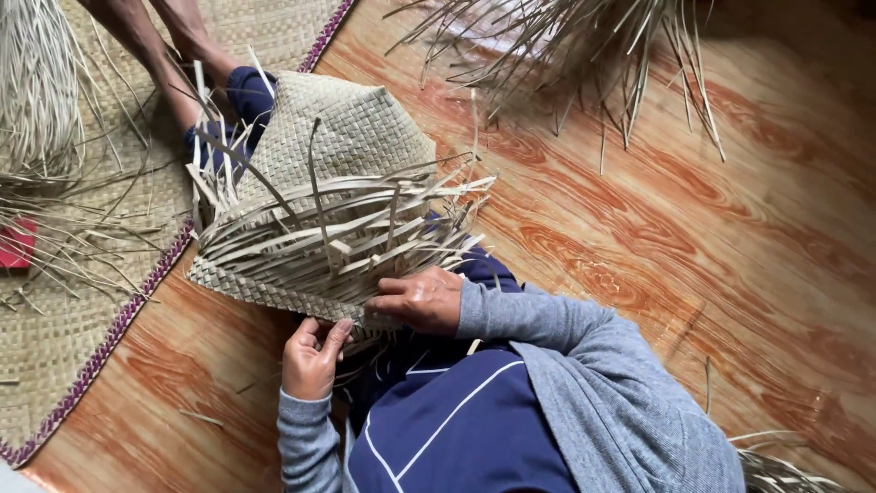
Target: Weaving the rim of a basket by folding and tucking flexible strands into the main body of the weave.
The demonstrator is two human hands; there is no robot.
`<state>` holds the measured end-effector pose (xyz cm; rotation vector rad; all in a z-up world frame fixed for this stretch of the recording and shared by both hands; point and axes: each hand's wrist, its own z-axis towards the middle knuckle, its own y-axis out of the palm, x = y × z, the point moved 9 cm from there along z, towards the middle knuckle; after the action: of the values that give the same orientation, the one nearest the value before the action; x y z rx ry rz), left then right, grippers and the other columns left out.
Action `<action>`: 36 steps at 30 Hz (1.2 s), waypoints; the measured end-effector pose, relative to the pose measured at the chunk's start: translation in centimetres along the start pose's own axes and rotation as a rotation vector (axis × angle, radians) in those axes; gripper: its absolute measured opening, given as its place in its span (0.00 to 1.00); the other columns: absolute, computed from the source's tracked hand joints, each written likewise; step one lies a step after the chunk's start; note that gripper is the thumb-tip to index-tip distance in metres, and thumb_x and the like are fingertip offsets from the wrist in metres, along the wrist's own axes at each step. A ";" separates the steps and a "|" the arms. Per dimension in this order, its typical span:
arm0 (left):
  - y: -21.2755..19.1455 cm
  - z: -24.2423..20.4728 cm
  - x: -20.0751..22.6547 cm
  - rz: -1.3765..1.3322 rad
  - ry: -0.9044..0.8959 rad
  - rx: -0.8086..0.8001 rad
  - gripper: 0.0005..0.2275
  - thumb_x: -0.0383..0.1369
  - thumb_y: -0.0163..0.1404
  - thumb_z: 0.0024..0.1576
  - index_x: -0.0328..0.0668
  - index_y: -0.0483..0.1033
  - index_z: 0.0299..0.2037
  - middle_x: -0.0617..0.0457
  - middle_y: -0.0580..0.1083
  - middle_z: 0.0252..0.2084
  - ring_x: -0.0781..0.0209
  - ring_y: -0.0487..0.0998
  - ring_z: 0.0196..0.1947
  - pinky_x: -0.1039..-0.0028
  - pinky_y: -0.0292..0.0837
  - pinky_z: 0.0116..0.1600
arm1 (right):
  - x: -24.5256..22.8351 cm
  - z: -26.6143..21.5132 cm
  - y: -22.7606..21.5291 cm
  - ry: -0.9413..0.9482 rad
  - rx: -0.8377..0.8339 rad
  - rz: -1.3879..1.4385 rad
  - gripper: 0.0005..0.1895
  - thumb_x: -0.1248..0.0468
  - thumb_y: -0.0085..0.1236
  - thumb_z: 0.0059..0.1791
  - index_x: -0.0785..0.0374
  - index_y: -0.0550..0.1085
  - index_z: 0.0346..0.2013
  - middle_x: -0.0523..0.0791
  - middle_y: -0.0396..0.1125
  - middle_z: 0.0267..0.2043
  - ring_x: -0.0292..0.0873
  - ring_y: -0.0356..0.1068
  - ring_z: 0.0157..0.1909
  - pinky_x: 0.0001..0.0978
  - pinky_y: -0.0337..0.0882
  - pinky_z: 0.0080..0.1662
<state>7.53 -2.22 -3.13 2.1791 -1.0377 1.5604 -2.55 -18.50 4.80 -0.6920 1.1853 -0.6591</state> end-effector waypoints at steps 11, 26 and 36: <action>-1.4 -1.0 0.2 0.047 0.050 0.080 0.08 0.30 0.60 0.55 0.31 0.79 0.33 0.47 0.78 0.24 0.65 0.72 0.18 0.77 0.69 0.25 | -0.8 -0.4 0.0 -0.102 0.107 0.108 0.10 0.61 0.49 0.53 0.53 0.73 0.48 0.44 0.61 0.36 0.52 0.69 0.26 0.43 0.71 0.29; -11.5 -3.1 6.4 -0.071 0.494 0.288 0.12 0.35 0.52 0.63 0.31 0.78 0.46 0.42 0.79 0.32 0.61 0.79 0.29 0.70 0.78 0.38 | 2.8 3.2 1.5 0.107 0.336 0.290 0.08 0.64 0.59 0.54 0.51 0.81 0.46 0.45 0.65 0.31 0.52 0.72 0.31 0.38 0.74 0.37; -2.5 1.3 -2.1 -0.468 0.353 0.134 0.10 0.29 0.51 0.61 0.34 0.80 0.49 0.59 0.71 0.20 0.78 0.70 0.23 0.92 0.64 0.30 | 1.4 4.4 0.2 0.067 0.401 0.395 0.07 0.70 0.62 0.51 0.58 0.81 0.42 0.48 0.68 0.28 0.52 0.72 0.29 0.38 0.72 0.35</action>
<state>9.80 -0.42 -5.06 1.9338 -0.2966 1.7231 2.02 -18.93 4.82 -0.0928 1.1631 -0.5632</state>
